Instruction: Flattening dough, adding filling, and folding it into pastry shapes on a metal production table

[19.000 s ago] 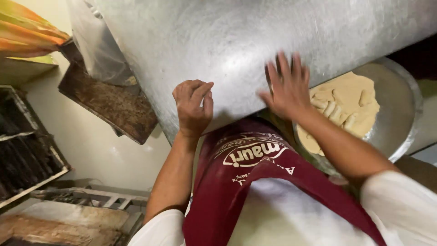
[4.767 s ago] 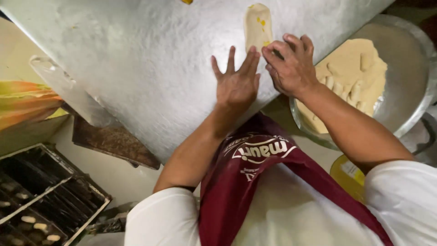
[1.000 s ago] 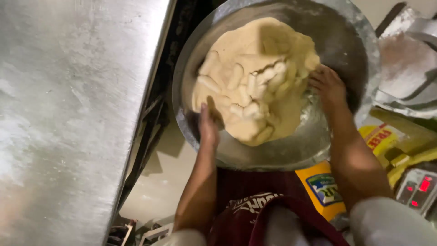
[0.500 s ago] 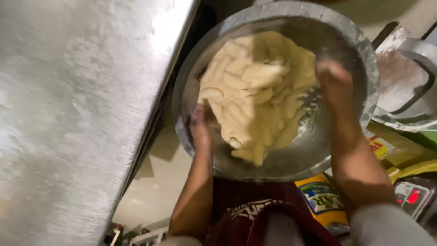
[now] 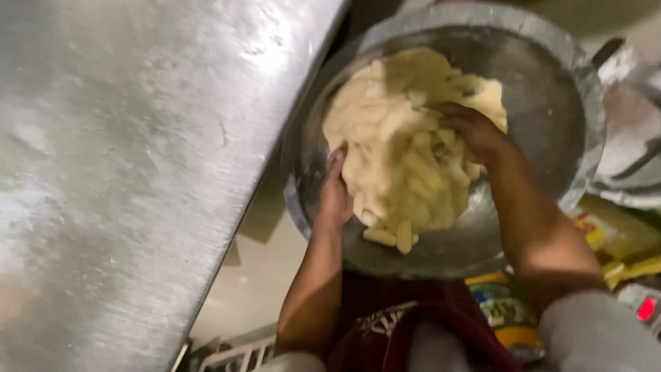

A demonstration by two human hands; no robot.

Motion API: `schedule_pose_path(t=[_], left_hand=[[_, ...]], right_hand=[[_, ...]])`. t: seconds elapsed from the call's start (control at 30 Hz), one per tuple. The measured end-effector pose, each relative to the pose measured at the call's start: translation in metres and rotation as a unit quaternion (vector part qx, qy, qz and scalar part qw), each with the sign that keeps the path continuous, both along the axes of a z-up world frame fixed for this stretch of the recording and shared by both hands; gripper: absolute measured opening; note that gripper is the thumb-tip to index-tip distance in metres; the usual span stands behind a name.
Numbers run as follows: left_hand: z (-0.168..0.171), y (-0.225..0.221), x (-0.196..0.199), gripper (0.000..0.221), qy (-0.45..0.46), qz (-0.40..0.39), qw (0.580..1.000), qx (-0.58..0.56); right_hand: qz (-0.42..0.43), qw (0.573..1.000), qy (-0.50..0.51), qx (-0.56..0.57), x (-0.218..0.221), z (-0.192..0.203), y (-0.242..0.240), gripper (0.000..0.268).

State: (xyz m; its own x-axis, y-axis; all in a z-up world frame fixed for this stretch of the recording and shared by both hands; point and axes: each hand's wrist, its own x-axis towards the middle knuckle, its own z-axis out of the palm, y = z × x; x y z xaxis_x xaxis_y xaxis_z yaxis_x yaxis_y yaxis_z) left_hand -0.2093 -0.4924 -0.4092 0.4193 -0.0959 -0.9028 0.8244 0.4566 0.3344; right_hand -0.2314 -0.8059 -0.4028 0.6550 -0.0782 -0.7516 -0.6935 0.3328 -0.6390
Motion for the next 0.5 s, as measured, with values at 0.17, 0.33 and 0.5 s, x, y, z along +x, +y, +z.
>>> schedule_pose_path(t=[0.17,0.33,0.5], left_hand=[[0.041,-0.027,-0.002,0.090,0.087,-0.049,0.985,-0.143],[0.013,0.036,-0.025,0.035,0.023,-0.111,0.986,-0.119],[0.033,0.008,-0.037,0.078,-0.009,-0.145,0.961,0.235]], right_hand=[[0.163,0.972,-0.166,-0.021,0.018,0.011,-0.001,0.041],[0.307,0.893,-0.156,-0.289,0.003,-0.028,-0.046,0.036],[0.259,0.905,0.024,-0.336,-0.047,-0.080,-0.022,0.045]])
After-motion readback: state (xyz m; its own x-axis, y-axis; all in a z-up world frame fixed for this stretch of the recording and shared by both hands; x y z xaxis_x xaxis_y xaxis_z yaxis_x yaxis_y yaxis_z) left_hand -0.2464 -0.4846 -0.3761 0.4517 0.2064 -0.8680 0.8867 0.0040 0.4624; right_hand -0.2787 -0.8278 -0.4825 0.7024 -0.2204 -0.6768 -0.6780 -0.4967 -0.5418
